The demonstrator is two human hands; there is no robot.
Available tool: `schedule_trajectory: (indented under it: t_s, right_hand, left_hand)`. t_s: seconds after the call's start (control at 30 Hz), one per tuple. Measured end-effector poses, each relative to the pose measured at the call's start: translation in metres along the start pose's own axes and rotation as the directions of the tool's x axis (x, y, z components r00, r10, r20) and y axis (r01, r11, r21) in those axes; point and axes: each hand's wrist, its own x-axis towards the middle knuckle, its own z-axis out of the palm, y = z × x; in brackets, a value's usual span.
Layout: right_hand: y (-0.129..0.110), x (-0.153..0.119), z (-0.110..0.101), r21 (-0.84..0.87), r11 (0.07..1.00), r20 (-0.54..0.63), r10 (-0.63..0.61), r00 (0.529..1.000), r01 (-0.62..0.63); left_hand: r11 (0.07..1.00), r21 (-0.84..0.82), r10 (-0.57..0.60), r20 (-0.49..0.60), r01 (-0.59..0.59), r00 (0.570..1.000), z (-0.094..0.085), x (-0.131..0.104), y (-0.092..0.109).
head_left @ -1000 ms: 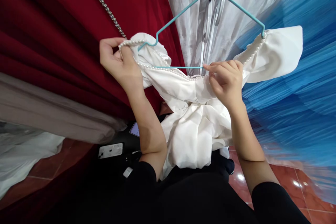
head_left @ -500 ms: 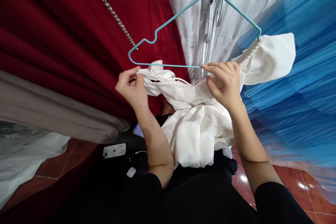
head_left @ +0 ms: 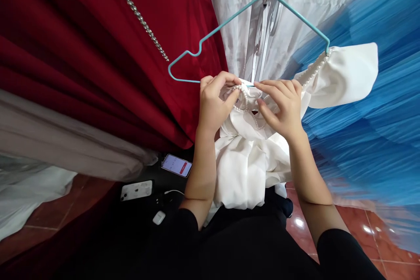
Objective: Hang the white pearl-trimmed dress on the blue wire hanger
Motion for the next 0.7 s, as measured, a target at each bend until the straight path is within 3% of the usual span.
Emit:
schedule_trajectory:
  t_s: [0.1, 0.17, 0.23, 0.37, 0.53, 0.7]
  right_hand:
    - [0.008, 0.008, -0.012, 0.025, 0.999, -0.228, -0.038, 0.973, 0.045]
    - [0.02, 0.015, -0.022, -0.05, 0.999, -0.421, -0.028, 0.906, 0.008]
    - [0.035, 0.022, -0.031, -0.122, 0.991, -0.526, -0.016, 0.851, -0.057]
    - [0.062, 0.032, -0.047, -0.111, 0.982, -0.528, 0.071, 0.846, -0.151]
    - [0.061, 0.041, -0.072, 0.045, 0.961, -0.465, 0.26, 0.846, -0.271]
    - [0.075, 0.04, -0.091, 0.021, 0.929, -0.491, 0.332, 0.805, -0.37]
  left_hand:
    - [0.999, 0.02, 0.032, -0.048, -0.031, 0.998, 0.004, -0.002, -0.003]
    - [0.998, 0.032, 0.051, -0.047, -0.05, 0.998, 0.005, -0.004, -0.001]
    - [0.997, 0.053, 0.063, -0.022, -0.062, 0.998, 0.004, -0.004, 0.002]
    - [0.987, 0.117, 0.108, 0.015, -0.109, 0.994, 0.005, -0.005, 0.005]
    - [0.98, 0.155, 0.127, -0.01, -0.124, 0.992, 0.004, -0.005, 0.004]
    - [0.963, 0.255, 0.086, 0.022, -0.088, 0.996, 0.0, -0.003, 0.009]
